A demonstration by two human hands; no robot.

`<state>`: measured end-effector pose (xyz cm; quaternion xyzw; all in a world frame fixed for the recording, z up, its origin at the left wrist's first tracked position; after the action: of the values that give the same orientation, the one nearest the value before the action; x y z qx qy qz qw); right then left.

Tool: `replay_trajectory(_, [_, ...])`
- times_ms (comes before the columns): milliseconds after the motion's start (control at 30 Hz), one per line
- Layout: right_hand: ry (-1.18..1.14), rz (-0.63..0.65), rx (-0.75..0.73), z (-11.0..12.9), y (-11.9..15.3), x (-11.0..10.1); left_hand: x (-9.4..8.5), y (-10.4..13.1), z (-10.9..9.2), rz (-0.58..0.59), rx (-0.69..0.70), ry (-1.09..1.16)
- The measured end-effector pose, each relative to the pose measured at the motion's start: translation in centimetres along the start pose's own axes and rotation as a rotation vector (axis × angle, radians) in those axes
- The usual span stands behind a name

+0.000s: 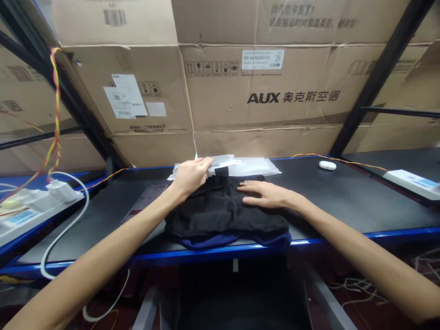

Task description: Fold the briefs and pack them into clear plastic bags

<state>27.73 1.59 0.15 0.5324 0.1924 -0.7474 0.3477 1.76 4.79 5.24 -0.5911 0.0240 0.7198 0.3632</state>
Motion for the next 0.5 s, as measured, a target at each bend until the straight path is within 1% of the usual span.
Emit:
replay_trajectory(67, [0.022,-0.050,-0.003,-0.2,0.1,-0.4,-0.6,1.2,-2.1,-0.055,0.097,0.032])
replay_trajectory(100, [0.036,-0.073,-0.020,-0.2,0.2,-0.6,-0.7,1.8,-3.1,-0.062,0.144,0.045])
replay_trajectory(167, [0.067,-0.112,-0.075,-0.3,0.2,-0.8,-0.3,2.8,-4.7,-0.041,0.219,0.054])
replay_trajectory(233, [0.105,-0.133,-0.125,-0.5,0.2,-0.9,0.4,3.6,-5.7,0.009,0.277,0.056])
replay_trajectory(333, [0.164,-0.165,-0.119,-0.7,0.1,-0.9,1.4,4.2,-5.9,0.059,0.306,0.066])
replay_trajectory(433, [0.220,-0.216,-0.063,-0.7,0.2,-1.0,1.9,4.3,-5.4,0.059,0.289,0.091])
replay_trajectory(500, [0.255,-0.252,-0.059,-0.5,0.3,-1.1,1.9,4.3,-5.1,0.064,0.272,0.115])
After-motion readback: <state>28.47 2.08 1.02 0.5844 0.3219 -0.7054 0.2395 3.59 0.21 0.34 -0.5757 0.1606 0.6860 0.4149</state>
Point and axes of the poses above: each hand's wrist, its own y-axis away from the middle knuckle, its own x-axis out of the palm, z = x × y, the point moved 3 cm from there along -y, towards the middle knuckle, and after that the axes turned 10 degrees about z, right-handed, at the moved point
